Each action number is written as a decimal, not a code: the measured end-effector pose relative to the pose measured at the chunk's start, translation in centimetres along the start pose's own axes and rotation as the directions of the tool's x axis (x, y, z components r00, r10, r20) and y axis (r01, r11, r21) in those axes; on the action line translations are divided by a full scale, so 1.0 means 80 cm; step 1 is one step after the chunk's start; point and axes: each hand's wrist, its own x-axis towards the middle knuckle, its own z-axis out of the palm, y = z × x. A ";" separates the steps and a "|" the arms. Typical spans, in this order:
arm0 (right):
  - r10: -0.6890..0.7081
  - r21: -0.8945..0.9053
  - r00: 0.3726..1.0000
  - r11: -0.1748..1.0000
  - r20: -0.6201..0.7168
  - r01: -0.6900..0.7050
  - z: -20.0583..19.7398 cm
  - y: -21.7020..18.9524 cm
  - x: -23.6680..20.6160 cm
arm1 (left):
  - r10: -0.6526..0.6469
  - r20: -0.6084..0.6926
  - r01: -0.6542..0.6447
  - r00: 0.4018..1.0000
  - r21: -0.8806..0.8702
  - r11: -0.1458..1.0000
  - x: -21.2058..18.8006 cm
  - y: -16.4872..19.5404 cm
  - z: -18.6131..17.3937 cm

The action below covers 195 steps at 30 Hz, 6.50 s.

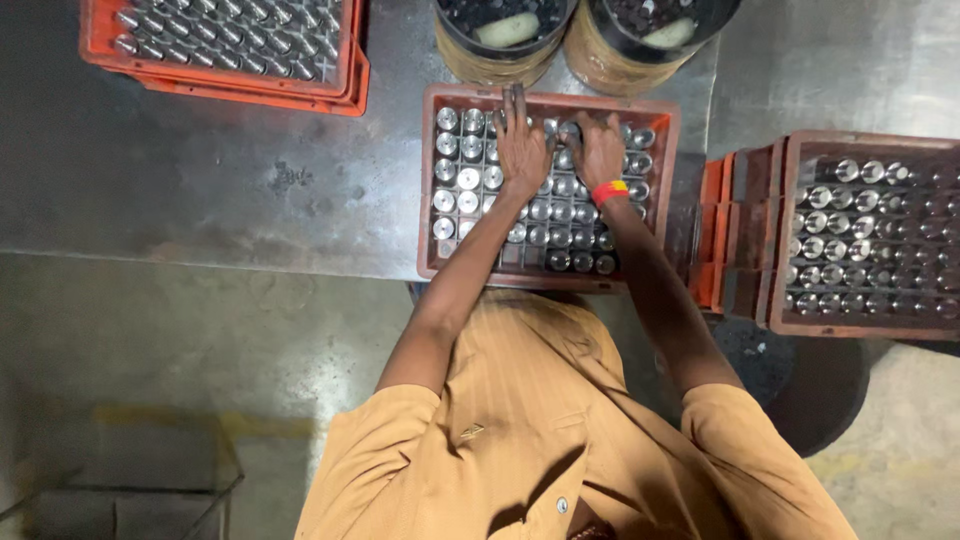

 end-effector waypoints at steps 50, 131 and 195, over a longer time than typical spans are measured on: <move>0.543 0.772 0.818 0.431 0.191 -0.466 0.006 0.021 -0.108 | -0.263 0.576 0.628 0.774 -0.751 0.201 -0.092 -0.026 0.027; 0.179 0.261 0.984 0.949 0.022 -0.179 0.012 0.015 -0.233 | -0.008 0.150 0.049 0.989 -0.271 0.961 -0.222 -0.013 -0.013; -0.411 0.376 0.835 0.886 0.365 0.271 -0.061 0.089 -0.246 | 0.560 0.330 -0.353 0.760 -0.514 0.782 -0.223 -0.031 -0.011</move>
